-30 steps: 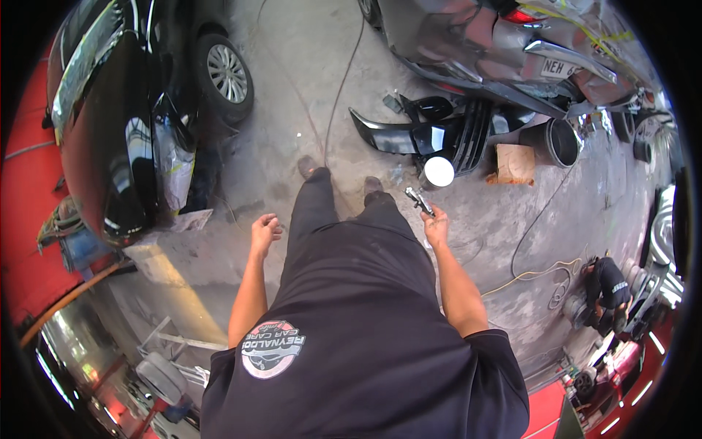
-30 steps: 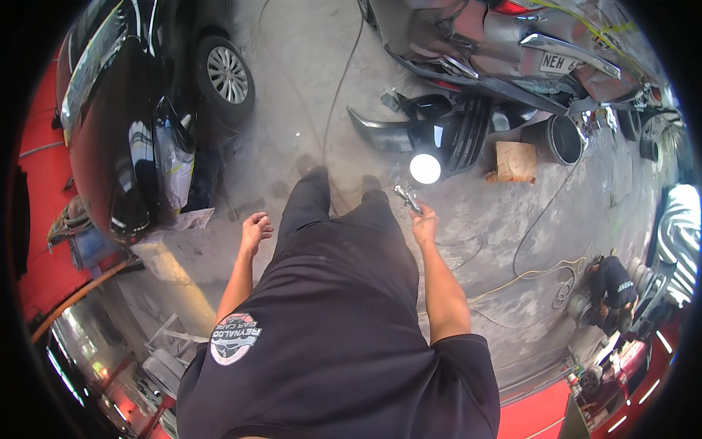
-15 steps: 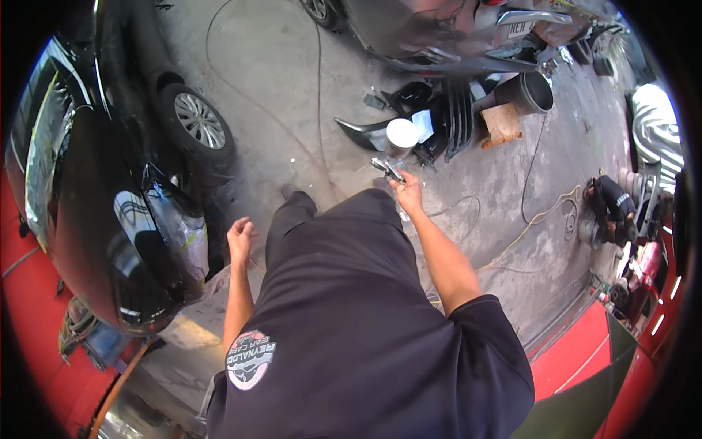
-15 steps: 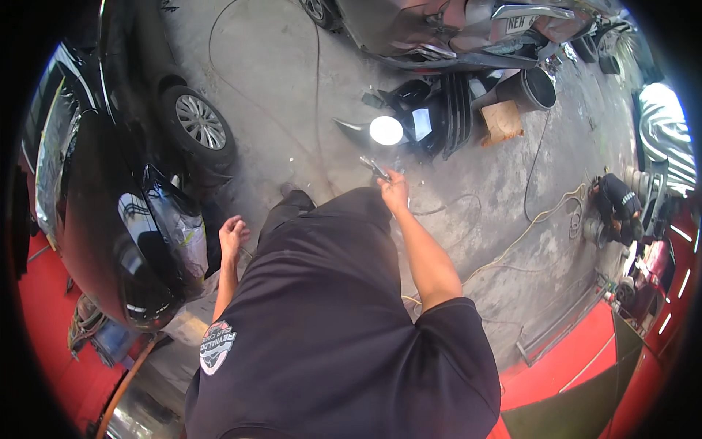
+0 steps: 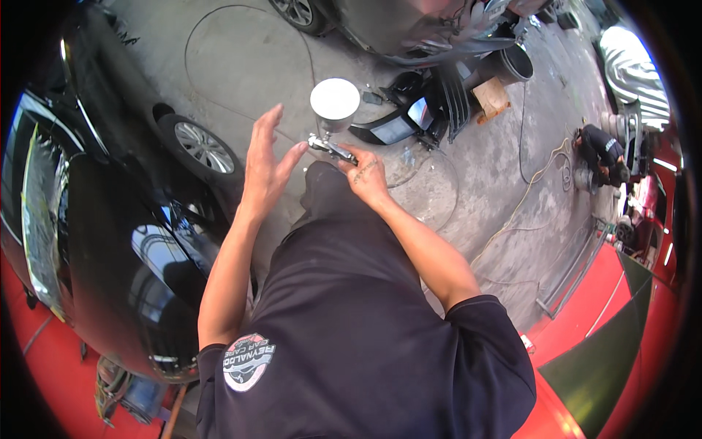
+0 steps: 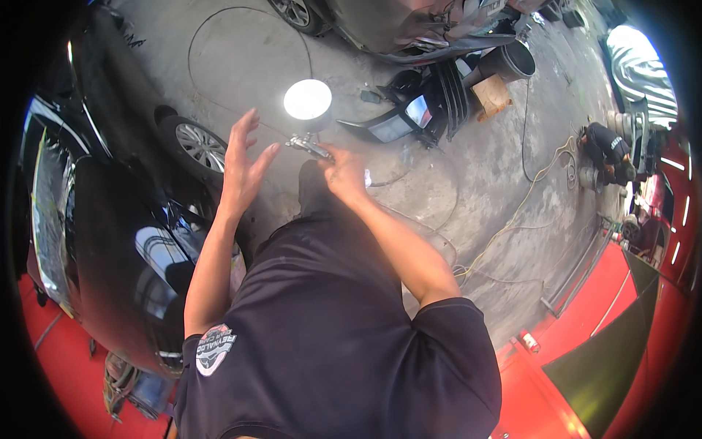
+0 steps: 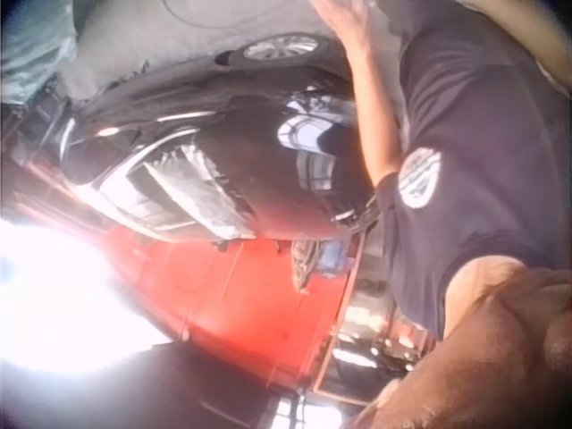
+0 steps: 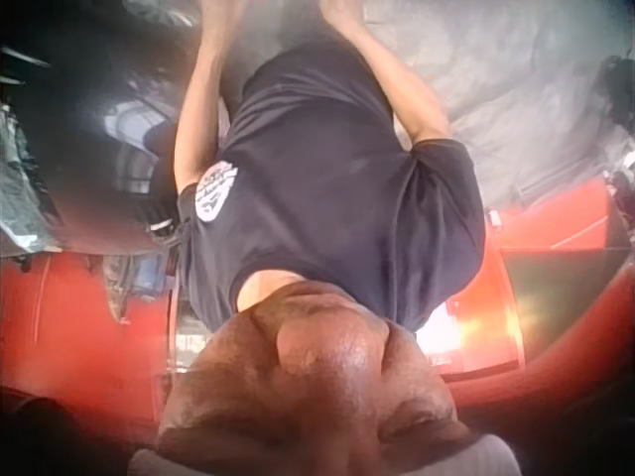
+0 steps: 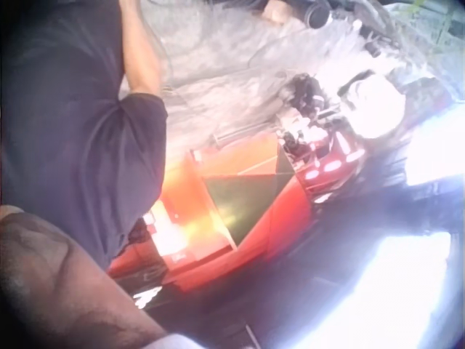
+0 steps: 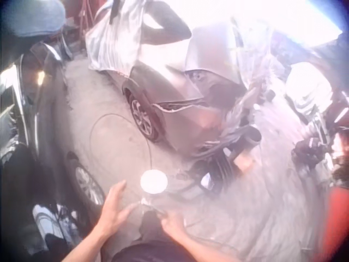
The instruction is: The person prepares a spray gun by attaching a paint cup and connecting an air hose. They then spray paint a black car part, likely a bumper, which is positioned on a metal rack. The person moves the spray gun back and forth to apply the paint evenly.
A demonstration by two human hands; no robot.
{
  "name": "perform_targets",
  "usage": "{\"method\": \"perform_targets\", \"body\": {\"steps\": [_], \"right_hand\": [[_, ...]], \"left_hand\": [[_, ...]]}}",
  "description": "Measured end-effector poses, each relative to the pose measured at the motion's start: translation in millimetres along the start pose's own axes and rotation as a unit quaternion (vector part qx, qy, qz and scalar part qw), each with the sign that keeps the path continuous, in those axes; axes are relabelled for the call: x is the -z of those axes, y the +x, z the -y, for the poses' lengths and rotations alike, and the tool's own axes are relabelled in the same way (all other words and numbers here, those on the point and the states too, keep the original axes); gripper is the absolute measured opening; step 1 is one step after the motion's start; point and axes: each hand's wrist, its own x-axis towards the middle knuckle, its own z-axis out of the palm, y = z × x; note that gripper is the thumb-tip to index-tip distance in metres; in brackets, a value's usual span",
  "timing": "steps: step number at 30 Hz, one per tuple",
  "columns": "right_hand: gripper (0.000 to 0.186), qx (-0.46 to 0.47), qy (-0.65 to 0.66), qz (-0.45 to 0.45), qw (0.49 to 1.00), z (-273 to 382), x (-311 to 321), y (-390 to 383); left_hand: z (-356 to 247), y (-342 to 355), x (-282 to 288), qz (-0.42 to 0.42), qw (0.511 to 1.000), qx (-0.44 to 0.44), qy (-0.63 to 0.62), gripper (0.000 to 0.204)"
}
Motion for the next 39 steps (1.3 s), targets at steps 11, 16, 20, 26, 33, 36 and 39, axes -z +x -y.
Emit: {"method": "perform_targets", "body": {"steps": [11,16,20,26,33,36,39], "right_hand": [[0.041,-0.026,0.036,0.074,0.996,131,-34,68],[0.063,0.081,0.088,0.163,0.979,149,-25,118],[0.086,0.087,0.107,0.143,0.980,125,-18,132],[0.095,0.068,0.013,0.094,0.993,66,-41,165],[0.056,0.065,-0.067,0.075,0.993,-17,-102,220],[0.037,0.126,-0.106,0.062,0.984,-20,-110,231],[0.038,0.042,-0.166,0.098,0.980,-89,-127,244]], "left_hand": [[36,116,19,0.048,0.965,0.146,-0.215,0.083],[47,167,51,0.011,0.979,0.059,-0.195,0.085],[34,200,74,-0.011,0.970,0.096,-0.223,0.085],[45,235,100,-0.034,0.972,0.058,-0.227,0.081],[44,289,153,-0.056,0.976,-0.019,-0.211,0.087],[57,312,190,-0.079,0.971,-0.004,-0.227,0.085],[66,350,229,-0.087,0.974,-0.031,-0.207,0.086]]}}
